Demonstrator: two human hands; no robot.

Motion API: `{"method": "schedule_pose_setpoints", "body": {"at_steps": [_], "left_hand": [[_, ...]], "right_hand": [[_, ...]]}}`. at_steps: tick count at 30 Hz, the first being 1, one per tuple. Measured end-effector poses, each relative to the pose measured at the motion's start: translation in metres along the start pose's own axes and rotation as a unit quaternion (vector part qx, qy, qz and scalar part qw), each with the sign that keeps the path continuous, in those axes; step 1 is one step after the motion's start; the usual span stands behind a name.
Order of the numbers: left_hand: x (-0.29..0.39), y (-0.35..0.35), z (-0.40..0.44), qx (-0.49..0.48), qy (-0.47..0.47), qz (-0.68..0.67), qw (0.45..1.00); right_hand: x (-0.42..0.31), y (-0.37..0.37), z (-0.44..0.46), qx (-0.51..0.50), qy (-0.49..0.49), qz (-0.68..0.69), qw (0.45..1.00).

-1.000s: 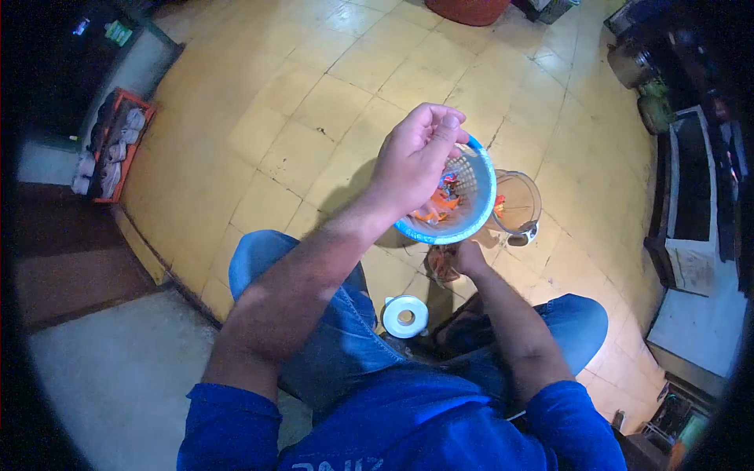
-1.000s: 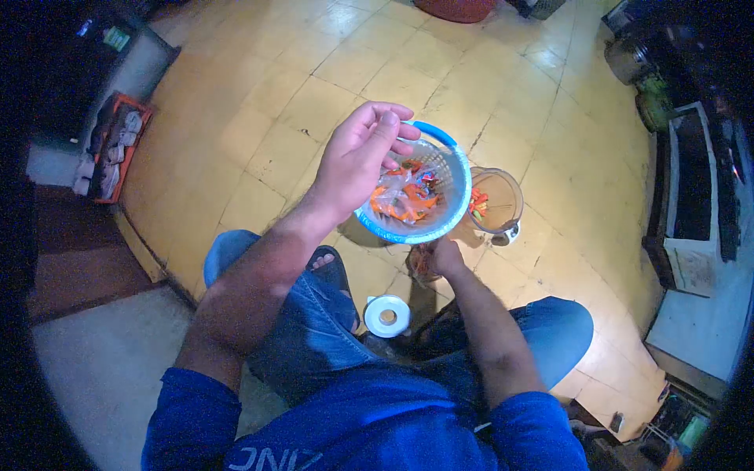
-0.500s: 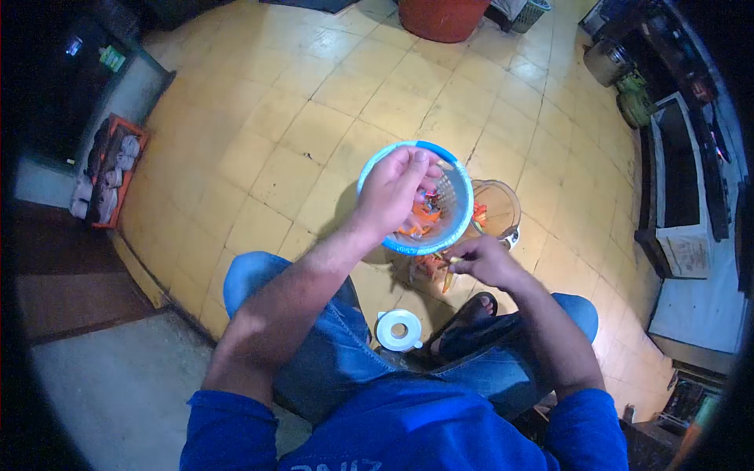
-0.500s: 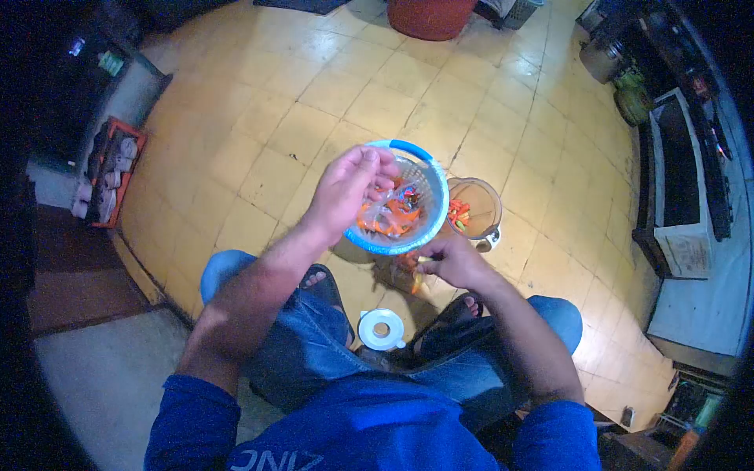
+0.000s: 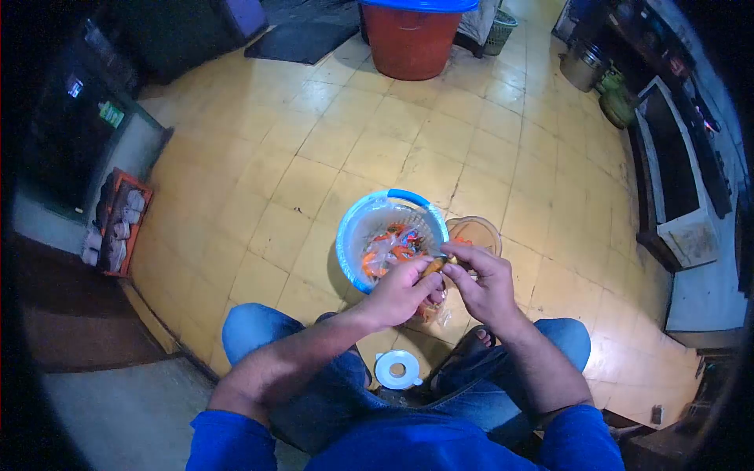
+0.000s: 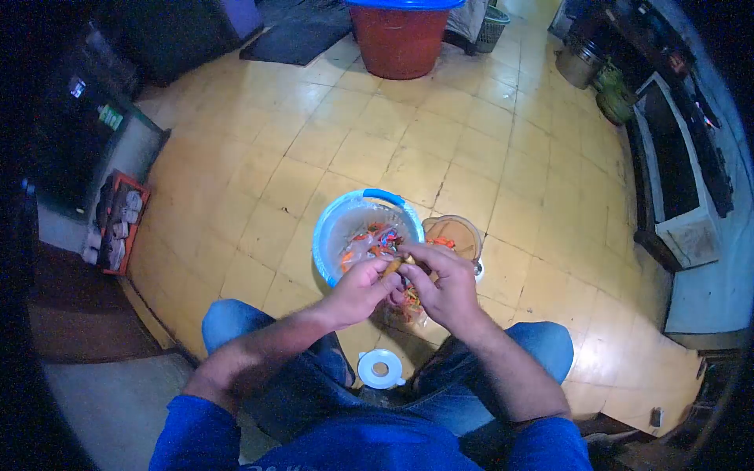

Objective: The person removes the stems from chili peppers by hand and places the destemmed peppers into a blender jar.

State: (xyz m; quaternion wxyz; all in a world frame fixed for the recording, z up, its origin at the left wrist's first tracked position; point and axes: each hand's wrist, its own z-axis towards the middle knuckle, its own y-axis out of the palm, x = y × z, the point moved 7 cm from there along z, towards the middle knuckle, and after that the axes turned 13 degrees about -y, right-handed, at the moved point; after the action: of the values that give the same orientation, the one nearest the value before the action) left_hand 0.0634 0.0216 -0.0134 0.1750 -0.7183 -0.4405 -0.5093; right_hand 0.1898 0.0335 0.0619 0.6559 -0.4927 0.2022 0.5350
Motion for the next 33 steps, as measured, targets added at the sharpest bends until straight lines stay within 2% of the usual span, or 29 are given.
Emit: {"method": "schedule_pose_setpoints", "body": {"at_steps": [2, 3, 4, 5, 6, 7, 9, 12, 14, 15, 17, 21, 23, 24, 26, 30, 32, 33], "left_hand": [[-0.015, -0.007, 0.004, 0.035, -0.06, -0.137, 0.988], [-0.016, -0.005, 0.003, 0.033, -0.062, -0.136, 0.988], [-0.013, -0.005, 0.002, 0.02, -0.048, -0.213, 0.976], [-0.01, -0.006, 0.001, 0.008, -0.033, -0.289, 0.957], [-0.009, -0.006, 0.001, 0.009, -0.032, -0.29, 0.957], [-0.006, -0.006, 0.001, 0.008, -0.016, -0.292, 0.956], [0.0, -0.004, -0.002, 0.008, -0.001, -0.295, 0.955], [0.001, -0.003, -0.005, 0.015, -0.031, -0.309, 0.95], [-0.005, -0.017, -0.005, 0.078, -0.004, -0.231, 0.97], [-0.006, -0.019, -0.005, 0.079, -0.002, -0.233, 0.969], [-0.006, -0.024, -0.007, 0.102, -0.007, -0.174, 0.979], [0.007, -0.031, -0.01, 0.14, 0.039, -0.113, 0.983], [0.012, -0.038, -0.009, 0.175, 0.093, -0.044, 0.979], [0.014, -0.04, -0.01, 0.176, 0.094, -0.044, 0.979], [0.02, -0.041, -0.013, 0.173, 0.094, 0.058, 0.979], [0.026, -0.047, -0.012, 0.131, 0.126, 0.155, 0.971], [0.024, -0.054, -0.011, 0.137, 0.055, 0.128, 0.981], [0.024, -0.056, -0.009, 0.137, 0.055, 0.128, 0.981]], "right_hand": [[0.004, -0.009, 0.004, 0.019, -0.012, -0.048, 0.999], [0.003, -0.013, 0.004, 0.034, -0.025, -0.095, 0.995], [0.005, -0.014, 0.003, 0.034, -0.024, -0.095, 0.995], [0.019, -0.01, 0.001, 0.037, 0.055, 0.036, 0.997], [0.03, -0.003, -0.003, 0.038, 0.132, 0.166, 0.977], [0.032, 0.002, -0.006, 0.012, 0.163, 0.206, 0.965], [0.036, 0.012, -0.009, 0.001, 0.151, 0.199, 0.968], [0.03, 0.015, -0.008, -0.004, 0.128, 0.141, 0.982], [0.036, 0.014, -0.009, 0.016, 0.156, 0.11, 0.981], [0.037, 0.016, -0.008, 0.013, 0.155, 0.11, 0.982], [0.039, 0.019, -0.006, 0.056, 0.154, 0.209, 0.964], [0.057, 0.025, -0.006, 0.032, 0.19, 0.257, 0.947], [0.062, 0.033, -0.004, 0.022, 0.207, 0.371, 0.905], [0.064, 0.032, -0.004, 0.021, 0.206, 0.371, 0.905], [0.064, 0.037, -0.004, -0.013, 0.208, 0.434, 0.876], [0.074, 0.044, -0.01, -0.068, 0.215, 0.439, 0.87], [0.08, 0.044, -0.009, -0.068, 0.243, 0.361, 0.898], [0.077, 0.046, -0.006, -0.068, 0.243, 0.361, 0.898]]}}
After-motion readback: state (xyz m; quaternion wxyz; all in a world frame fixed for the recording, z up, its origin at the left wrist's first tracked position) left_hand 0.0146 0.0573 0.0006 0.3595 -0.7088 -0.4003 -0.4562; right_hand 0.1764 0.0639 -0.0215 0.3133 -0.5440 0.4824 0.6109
